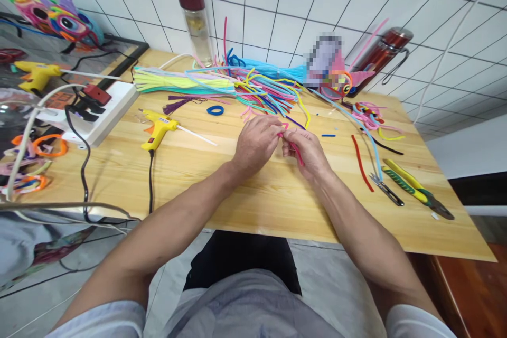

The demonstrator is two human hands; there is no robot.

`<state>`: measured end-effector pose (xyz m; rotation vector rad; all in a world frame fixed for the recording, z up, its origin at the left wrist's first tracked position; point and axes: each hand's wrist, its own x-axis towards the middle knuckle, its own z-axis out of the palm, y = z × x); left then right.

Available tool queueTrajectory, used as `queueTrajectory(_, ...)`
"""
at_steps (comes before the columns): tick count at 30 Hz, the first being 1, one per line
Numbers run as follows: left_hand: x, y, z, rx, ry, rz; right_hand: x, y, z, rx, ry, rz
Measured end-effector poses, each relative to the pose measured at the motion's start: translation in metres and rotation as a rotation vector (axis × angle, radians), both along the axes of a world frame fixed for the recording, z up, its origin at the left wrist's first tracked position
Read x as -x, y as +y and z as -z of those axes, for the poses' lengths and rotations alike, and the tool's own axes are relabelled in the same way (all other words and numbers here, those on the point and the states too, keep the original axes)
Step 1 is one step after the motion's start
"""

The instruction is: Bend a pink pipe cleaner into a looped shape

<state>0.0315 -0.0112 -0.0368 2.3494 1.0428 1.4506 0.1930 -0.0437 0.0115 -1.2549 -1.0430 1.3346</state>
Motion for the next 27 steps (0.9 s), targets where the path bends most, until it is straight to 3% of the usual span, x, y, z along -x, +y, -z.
queueTrajectory(3,-0.002,-0.002,-0.003,0.190,-0.170,0.060,-0.005,0.002,0.002,-0.070,-0.050,0.056)
queueTrajectory(7,-0.006,-0.004,-0.011,0.640,-0.503,0.227,-0.012,0.004,0.006,-0.420,-0.263,0.259)
queueTrajectory(10,-0.006,-0.005,-0.017,0.829,-0.656,0.344,-0.016,0.006,0.009,-0.555,-0.356,0.273)
queueTrajectory(17,-0.003,-0.010,-0.026,0.999,-0.629,0.401,-0.017,0.010,0.016,-0.501,-0.332,0.148)
queueTrajectory(27,-0.002,-0.014,-0.034,1.046,-0.587,0.357,-0.017,0.007,0.006,-0.445,-0.263,0.098)
